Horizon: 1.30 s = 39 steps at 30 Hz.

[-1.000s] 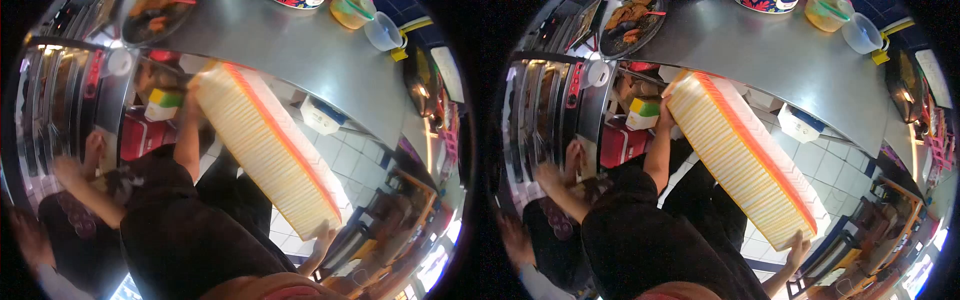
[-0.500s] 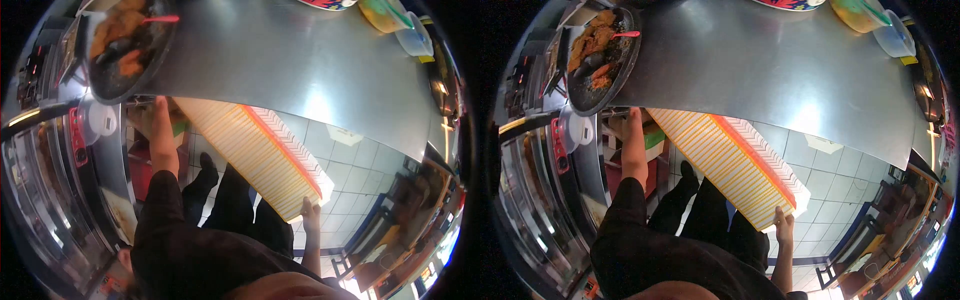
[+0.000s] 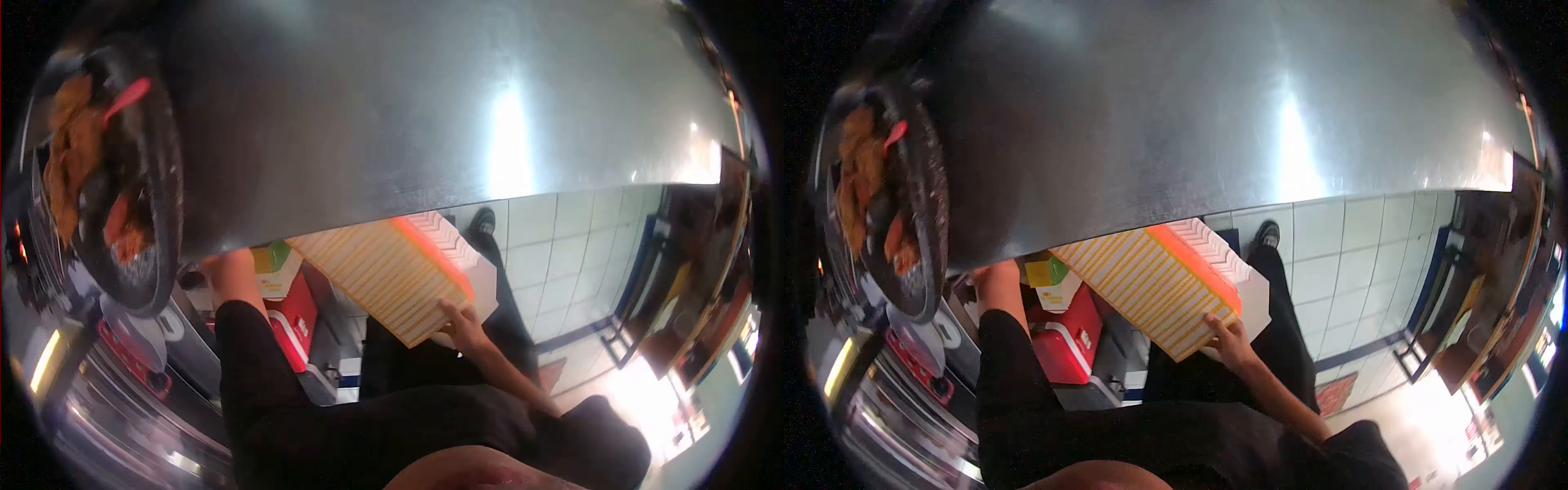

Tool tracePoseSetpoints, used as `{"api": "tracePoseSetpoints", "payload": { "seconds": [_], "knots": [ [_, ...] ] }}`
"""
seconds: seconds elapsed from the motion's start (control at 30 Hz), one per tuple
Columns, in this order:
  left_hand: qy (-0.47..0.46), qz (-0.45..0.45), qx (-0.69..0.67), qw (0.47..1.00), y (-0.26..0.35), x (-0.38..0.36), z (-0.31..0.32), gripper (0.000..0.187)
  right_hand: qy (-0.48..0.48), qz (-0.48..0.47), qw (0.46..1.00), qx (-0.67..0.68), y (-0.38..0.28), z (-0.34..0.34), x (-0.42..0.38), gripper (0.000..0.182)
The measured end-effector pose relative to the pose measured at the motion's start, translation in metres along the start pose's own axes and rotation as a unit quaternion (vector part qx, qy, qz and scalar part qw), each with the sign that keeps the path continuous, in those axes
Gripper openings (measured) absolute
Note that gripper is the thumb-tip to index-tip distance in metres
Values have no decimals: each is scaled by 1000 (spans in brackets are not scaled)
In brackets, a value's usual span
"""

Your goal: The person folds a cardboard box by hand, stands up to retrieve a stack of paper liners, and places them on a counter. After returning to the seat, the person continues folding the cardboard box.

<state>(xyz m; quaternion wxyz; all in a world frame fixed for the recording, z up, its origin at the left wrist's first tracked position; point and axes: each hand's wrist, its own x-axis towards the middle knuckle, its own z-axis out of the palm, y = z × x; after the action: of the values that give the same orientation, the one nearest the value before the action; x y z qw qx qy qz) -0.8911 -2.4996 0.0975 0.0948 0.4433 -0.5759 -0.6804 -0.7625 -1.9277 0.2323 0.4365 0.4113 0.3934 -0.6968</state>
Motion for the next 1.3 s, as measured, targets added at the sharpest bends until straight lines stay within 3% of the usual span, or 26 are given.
{"api": "tracePoseSetpoints", "payload": {
  "seconds": [0.17,0.5,0.73,0.87,1.0,1.07,1.1,1.17,1.23,1.3],
  "knots": [
    [-15,6,50,999,7,3,1,45,-21,25,998,57,18,20,26,46],
    [-35,42,124,991,22,20,15,43,-65,96,967,225,86,125,57,50],
    [-52,106,189,975,35,24,51,43,-139,55,941,303,80,188,106,52],
    [-37,195,302,932,41,-20,86,42,-181,2,935,305,64,222,135,54],
    [88,330,399,851,26,-155,96,42,-191,-13,925,327,42,256,167,43],
    [178,279,252,909,-1,-202,100,39,-222,-57,913,338,39,268,197,40],
    [183,279,250,909,-16,-203,91,39,-225,-55,914,333,32,273,208,40],
    [175,15,185,967,-45,-201,74,50,-207,-88,922,314,11,285,223,37],
    [82,-44,103,990,-50,-176,81,63,-228,-114,919,300,-18,298,226,36],
    [50,-12,26,998,-39,-155,101,68,-244,-138,916,288,-35,313,241,36]
  ]
}}
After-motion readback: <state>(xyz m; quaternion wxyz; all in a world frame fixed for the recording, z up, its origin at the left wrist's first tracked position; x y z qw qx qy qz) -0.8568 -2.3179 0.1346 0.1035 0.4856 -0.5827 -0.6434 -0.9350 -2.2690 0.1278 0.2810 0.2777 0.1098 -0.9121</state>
